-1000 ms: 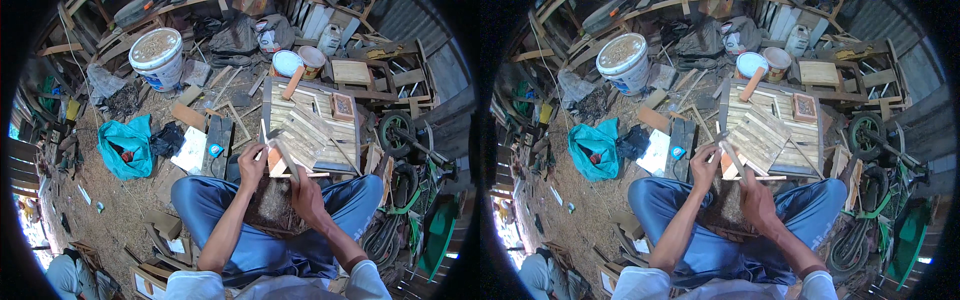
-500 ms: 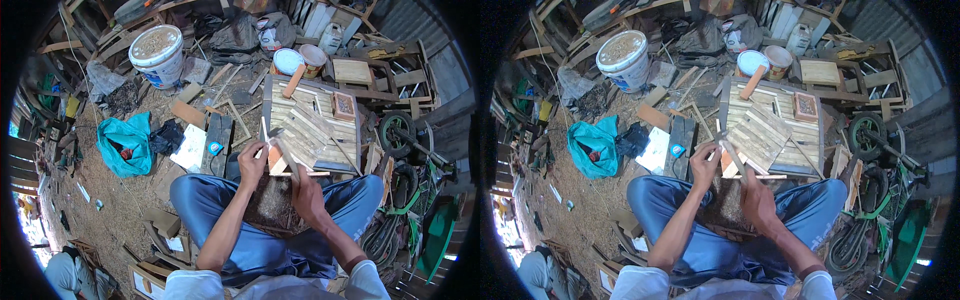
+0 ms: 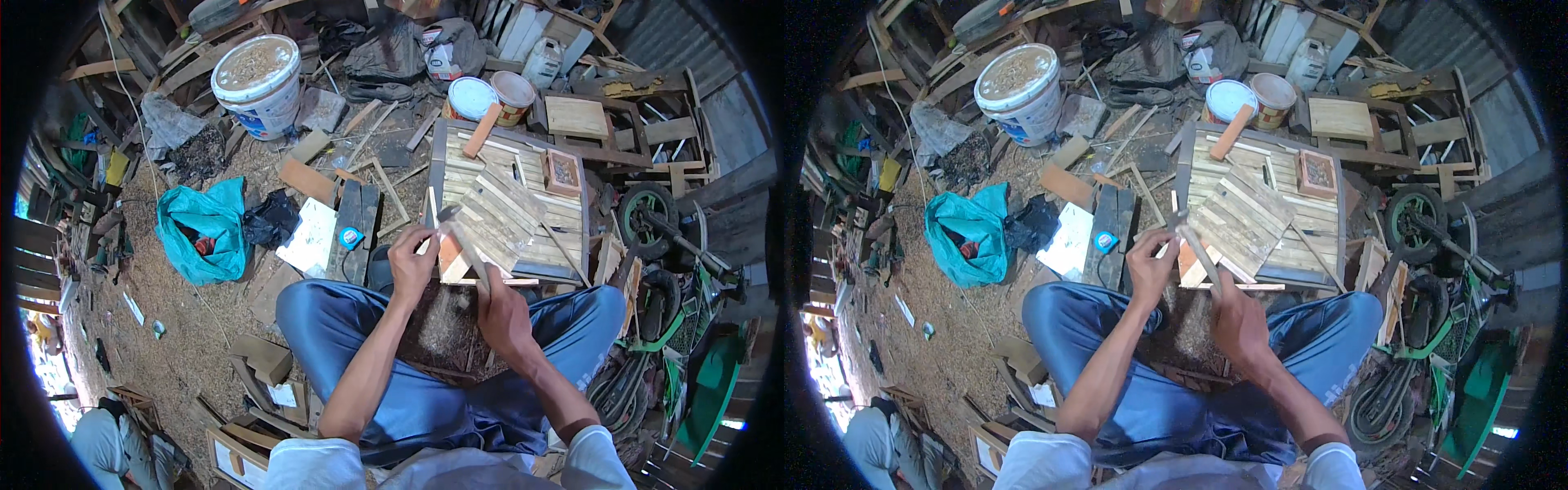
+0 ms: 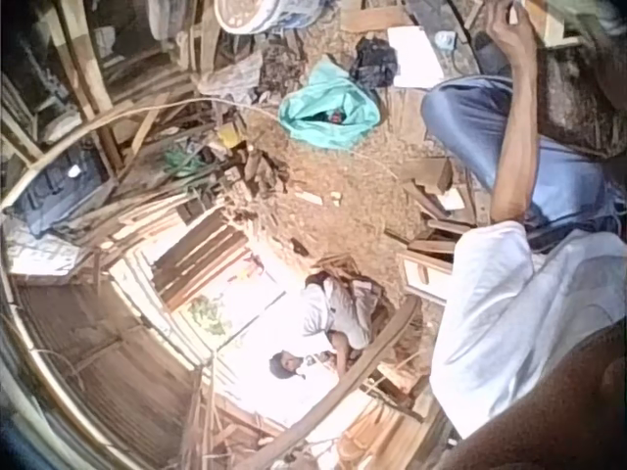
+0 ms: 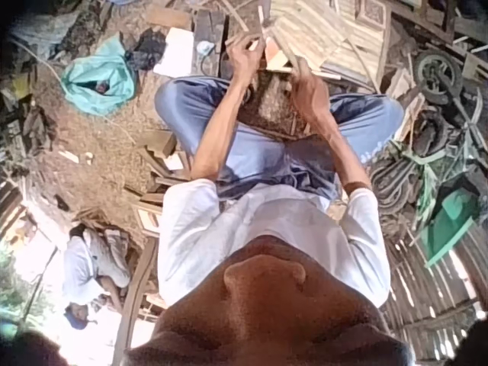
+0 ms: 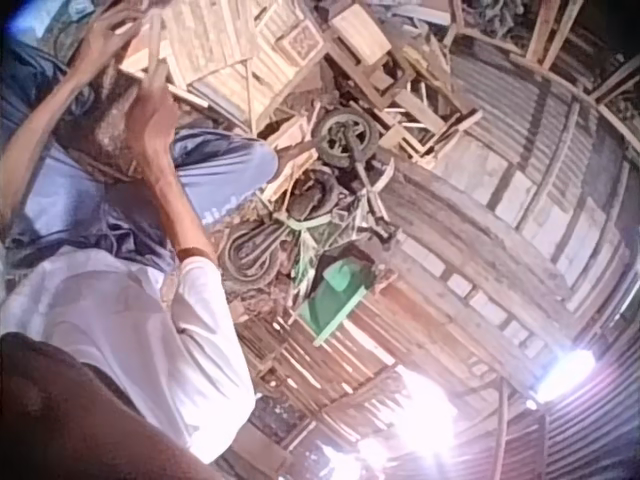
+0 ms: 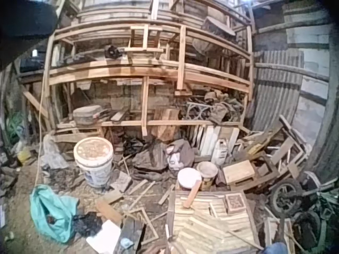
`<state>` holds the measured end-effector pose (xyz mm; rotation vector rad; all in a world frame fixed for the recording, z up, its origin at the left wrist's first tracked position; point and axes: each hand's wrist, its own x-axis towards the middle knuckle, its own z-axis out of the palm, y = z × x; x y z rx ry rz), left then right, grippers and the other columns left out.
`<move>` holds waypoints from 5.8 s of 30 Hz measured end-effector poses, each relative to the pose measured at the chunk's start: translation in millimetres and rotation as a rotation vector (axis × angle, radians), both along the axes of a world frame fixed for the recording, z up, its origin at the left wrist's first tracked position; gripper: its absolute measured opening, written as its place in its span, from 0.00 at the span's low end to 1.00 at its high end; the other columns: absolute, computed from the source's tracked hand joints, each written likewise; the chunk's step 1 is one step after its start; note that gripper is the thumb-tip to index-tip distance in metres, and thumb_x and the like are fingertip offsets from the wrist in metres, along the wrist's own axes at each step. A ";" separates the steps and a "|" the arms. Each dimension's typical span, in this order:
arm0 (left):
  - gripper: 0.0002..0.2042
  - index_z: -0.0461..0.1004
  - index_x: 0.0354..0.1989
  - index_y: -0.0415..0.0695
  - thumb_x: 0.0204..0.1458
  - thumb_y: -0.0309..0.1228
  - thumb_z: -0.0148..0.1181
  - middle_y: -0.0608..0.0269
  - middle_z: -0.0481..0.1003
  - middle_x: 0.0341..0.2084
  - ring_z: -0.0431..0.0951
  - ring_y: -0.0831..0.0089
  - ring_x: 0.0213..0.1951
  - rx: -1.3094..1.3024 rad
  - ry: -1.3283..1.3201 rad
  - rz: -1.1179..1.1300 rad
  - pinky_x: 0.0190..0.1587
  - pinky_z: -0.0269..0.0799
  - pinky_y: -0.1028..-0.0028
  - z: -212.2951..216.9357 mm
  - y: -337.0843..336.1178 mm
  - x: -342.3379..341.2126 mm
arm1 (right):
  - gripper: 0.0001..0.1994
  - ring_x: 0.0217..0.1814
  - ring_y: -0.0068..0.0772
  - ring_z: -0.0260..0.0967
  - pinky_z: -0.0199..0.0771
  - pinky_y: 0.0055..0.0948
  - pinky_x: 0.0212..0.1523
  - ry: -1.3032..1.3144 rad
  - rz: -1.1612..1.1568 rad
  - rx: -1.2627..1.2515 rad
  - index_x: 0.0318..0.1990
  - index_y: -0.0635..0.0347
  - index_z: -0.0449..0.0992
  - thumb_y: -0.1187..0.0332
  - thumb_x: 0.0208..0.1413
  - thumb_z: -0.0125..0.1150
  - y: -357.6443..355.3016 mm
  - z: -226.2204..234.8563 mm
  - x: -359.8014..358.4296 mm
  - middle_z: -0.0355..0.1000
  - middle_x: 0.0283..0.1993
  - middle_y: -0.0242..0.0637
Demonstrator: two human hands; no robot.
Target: Assembling a wooden panel by nailing small wood strips onto a base and sawing excess wood.
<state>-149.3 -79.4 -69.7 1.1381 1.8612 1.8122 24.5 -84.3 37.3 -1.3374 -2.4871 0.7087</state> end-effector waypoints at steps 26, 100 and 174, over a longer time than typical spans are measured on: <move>0.12 0.74 0.36 0.36 0.63 0.34 0.50 0.43 0.74 0.24 0.77 0.66 0.26 -0.343 -0.055 -0.012 0.31 0.69 0.66 -11.1 -3.4 4.2 | 0.14 0.41 0.69 0.70 0.70 0.52 0.37 0.109 -0.133 -0.343 0.51 0.66 0.66 0.73 0.58 0.53 2.8 8.8 20.6 0.72 0.32 0.65; 0.20 0.70 0.26 0.31 0.64 0.36 0.45 0.32 0.66 0.21 0.70 0.35 0.30 -0.308 -0.040 -0.094 0.27 0.63 0.53 -5.0 -0.3 -2.0 | 0.09 0.29 0.73 0.67 0.62 0.60 0.26 0.166 -0.133 -0.176 0.40 0.66 0.59 0.69 0.63 0.49 -7.8 10.6 4.0 0.68 0.23 0.66; 0.21 0.73 0.29 0.32 0.65 0.38 0.44 0.34 0.70 0.20 0.74 0.37 0.28 -0.379 0.105 -0.024 0.29 0.66 0.51 -17.9 5.5 0.6 | 0.09 0.33 0.72 0.68 0.63 0.64 0.33 -0.067 -0.039 -0.153 0.42 0.64 0.60 0.66 0.64 0.47 4.8 -19.8 15.9 0.69 0.24 0.63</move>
